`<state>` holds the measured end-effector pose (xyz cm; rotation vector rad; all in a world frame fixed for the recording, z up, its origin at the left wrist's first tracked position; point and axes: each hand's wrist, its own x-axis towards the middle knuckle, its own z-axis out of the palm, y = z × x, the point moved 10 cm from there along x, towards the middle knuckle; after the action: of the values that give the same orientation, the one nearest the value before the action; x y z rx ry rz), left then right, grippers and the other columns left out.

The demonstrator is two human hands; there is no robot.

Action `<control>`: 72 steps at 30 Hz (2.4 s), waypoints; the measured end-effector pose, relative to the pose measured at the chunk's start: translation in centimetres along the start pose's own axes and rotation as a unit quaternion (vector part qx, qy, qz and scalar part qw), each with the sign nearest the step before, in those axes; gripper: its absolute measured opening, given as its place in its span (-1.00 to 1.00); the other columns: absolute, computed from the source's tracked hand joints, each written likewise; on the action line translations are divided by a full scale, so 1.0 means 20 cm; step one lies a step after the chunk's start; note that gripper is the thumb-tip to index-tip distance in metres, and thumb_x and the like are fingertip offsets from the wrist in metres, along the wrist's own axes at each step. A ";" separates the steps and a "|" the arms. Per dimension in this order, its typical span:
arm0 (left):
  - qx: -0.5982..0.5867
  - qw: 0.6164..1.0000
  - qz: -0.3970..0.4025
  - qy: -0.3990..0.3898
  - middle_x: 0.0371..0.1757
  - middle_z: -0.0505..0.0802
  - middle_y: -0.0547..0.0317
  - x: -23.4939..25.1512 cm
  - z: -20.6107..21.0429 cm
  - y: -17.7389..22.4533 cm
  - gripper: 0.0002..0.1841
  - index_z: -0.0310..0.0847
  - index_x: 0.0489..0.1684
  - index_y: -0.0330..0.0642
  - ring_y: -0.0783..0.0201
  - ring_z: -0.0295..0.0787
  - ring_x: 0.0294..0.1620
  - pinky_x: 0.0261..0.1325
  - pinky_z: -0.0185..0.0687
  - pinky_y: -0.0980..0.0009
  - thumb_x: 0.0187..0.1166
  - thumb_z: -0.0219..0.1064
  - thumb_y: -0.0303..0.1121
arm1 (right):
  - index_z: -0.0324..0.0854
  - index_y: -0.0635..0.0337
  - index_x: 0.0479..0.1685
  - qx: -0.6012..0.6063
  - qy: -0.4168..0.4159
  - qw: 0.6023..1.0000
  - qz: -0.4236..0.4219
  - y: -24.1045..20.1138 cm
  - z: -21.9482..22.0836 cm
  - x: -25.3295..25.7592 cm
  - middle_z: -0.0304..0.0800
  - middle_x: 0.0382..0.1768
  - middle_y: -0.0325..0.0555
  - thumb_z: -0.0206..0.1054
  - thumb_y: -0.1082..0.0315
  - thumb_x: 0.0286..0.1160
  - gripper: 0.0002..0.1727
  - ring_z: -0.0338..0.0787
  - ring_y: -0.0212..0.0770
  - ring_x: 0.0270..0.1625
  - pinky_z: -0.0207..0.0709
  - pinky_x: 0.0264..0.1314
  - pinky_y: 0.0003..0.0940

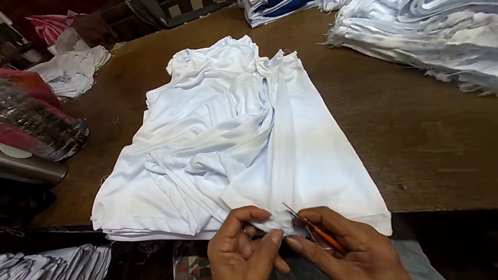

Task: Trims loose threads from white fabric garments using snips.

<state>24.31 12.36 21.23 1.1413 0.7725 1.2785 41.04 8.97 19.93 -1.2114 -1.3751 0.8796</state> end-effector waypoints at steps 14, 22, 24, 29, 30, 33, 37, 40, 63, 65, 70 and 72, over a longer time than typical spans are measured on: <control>0.023 0.999 -0.028 0.009 0.05 0.77 -0.18 -0.01 0.00 -0.03 -0.45 0.47 0.06 -0.54 0.10 0.94 -0.31 -0.20 1.00 0.17 0.06 0.64 -0.79 | 0.69 0.29 -0.31 -0.218 -0.105 0.948 -0.208 -0.23 0.14 -0.14 0.63 -0.55 0.06 0.19 0.40 0.65 -0.78 0.63 0.01 -0.48 0.37 -0.54 -0.17; -0.017 0.998 -0.061 0.019 0.14 0.72 -0.21 -0.02 -0.03 0.00 -0.32 0.38 0.20 -0.57 0.12 0.93 -0.14 -0.17 0.98 0.20 0.01 0.63 -0.81 | 0.67 0.33 0.16 -0.301 -0.037 0.945 -0.124 -0.12 -0.01 -0.14 0.73 -0.31 0.17 -0.09 -0.14 0.84 -0.33 0.72 0.05 -0.31 0.54 -0.37 -0.13; -0.034 0.996 -0.082 0.031 0.16 0.70 -0.27 -0.02 -0.04 0.00 -0.30 0.36 0.23 -0.58 0.06 0.93 -0.13 -0.17 0.98 0.17 0.00 0.63 -0.82 | 0.67 0.30 0.24 -0.360 0.002 0.924 -0.131 -0.09 -0.05 -0.14 0.69 -0.32 0.14 -0.10 -0.01 0.87 -0.42 0.69 0.04 -0.30 0.51 -0.35 -0.15; -0.038 0.993 -0.107 0.037 0.17 0.72 -0.30 -0.02 -0.03 0.01 -0.28 0.30 0.26 -0.58 0.06 0.95 -0.20 -0.18 0.97 0.18 0.02 0.60 -0.83 | 0.69 0.26 0.22 -0.383 0.036 0.906 -0.179 -0.15 -0.01 -0.14 0.66 -0.39 0.05 -0.02 0.00 0.87 -0.47 0.65 -0.01 -0.34 0.47 -0.36 -0.22; -0.037 0.993 -0.110 0.036 0.18 0.72 -0.30 -0.03 -0.02 0.01 -0.28 0.30 0.27 -0.58 0.06 0.95 -0.22 -0.18 0.97 0.18 0.02 0.58 -0.84 | 0.70 0.26 0.20 -0.380 0.044 0.904 -0.189 -0.16 0.01 -0.14 0.66 -0.40 0.03 -0.01 0.00 0.86 -0.47 0.64 -0.02 -0.35 0.46 -0.37 -0.23; -0.038 0.992 -0.114 0.034 0.19 0.70 -0.30 -0.04 -0.02 0.02 -0.27 0.29 0.28 -0.58 0.06 0.94 -0.22 -0.18 0.97 0.18 0.02 0.58 -0.85 | 0.70 0.22 0.04 -0.387 0.056 0.897 -0.208 -0.18 0.05 -0.11 0.63 -0.44 -0.02 -0.01 0.04 0.86 -0.53 0.63 -0.06 -0.38 0.43 -0.40 -0.26; -0.034 0.992 -0.116 0.036 0.21 0.68 -0.29 -0.04 -0.03 0.02 -0.26 0.29 0.29 -0.58 0.06 0.94 -0.16 -0.18 0.97 0.18 0.01 0.59 -0.84 | 0.71 0.23 -0.10 -0.354 0.059 0.912 -0.198 -0.14 0.03 -0.10 0.65 -0.47 -0.01 0.00 0.10 0.87 -0.55 0.66 -0.09 -0.38 0.45 -0.40 -0.28; -0.031 0.991 -0.120 0.047 0.21 0.69 -0.28 -0.04 -0.05 0.03 -0.24 0.28 0.30 -0.57 0.05 0.94 -0.14 -0.21 0.97 0.18 0.00 0.60 -0.84 | 0.67 0.23 0.04 -0.329 0.048 0.927 -0.174 -0.10 -0.06 -0.10 0.65 -0.39 0.04 -0.10 0.04 0.90 -0.50 0.64 -0.09 -0.33 0.48 -0.33 -0.27; -0.047 0.988 -0.147 0.026 0.38 0.62 -0.37 -0.07 -0.07 0.06 -0.16 0.20 0.45 -0.61 -0.07 0.89 0.10 -0.16 0.95 0.15 0.02 0.54 -0.84 | 0.67 0.23 0.06 -0.355 0.053 0.913 -0.194 -0.04 -0.08 -0.13 0.64 -0.41 0.04 -0.15 0.00 0.90 -0.45 0.64 -0.08 -0.37 0.45 -0.39 -0.26; -0.035 0.990 -0.136 0.010 0.39 0.61 -0.37 -0.07 -0.06 0.07 -0.14 0.18 0.47 -0.60 -0.09 0.88 0.15 -0.20 0.95 0.14 0.03 0.56 -0.83 | 0.64 0.22 0.08 -0.317 0.048 0.930 -0.179 -0.03 -0.10 -0.12 0.65 -0.37 0.04 -0.15 -0.06 0.89 -0.43 0.64 -0.12 -0.32 0.48 -0.32 -0.31; -0.020 0.989 -0.118 -0.086 0.50 0.60 -0.43 -0.10 0.05 0.10 -0.20 0.09 0.63 -0.66 -0.22 0.80 0.28 -0.24 0.93 0.08 0.29 0.40 -0.82 | 0.64 0.26 0.21 -0.262 0.044 0.950 -0.162 -0.05 -0.05 -0.06 0.83 -0.19 0.05 0.44 -0.06 0.52 -0.45 0.76 -0.21 -0.19 0.61 -0.19 -0.37; 0.094 0.989 -0.063 -0.095 0.49 0.60 -0.36 -0.09 0.07 0.14 -0.33 0.15 0.60 -0.70 -0.08 0.85 0.19 -0.17 0.95 0.14 0.45 0.33 -0.78 | 0.71 0.21 0.09 -0.226 0.061 0.956 -0.178 -0.06 -0.04 -0.04 0.79 -0.28 -0.03 0.34 0.21 0.58 -0.71 0.71 -0.27 -0.25 0.57 -0.22 -0.43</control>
<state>24.37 10.10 23.95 1.3222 0.8206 0.9907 41.64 7.90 21.01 -1.2706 -1.6790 0.2356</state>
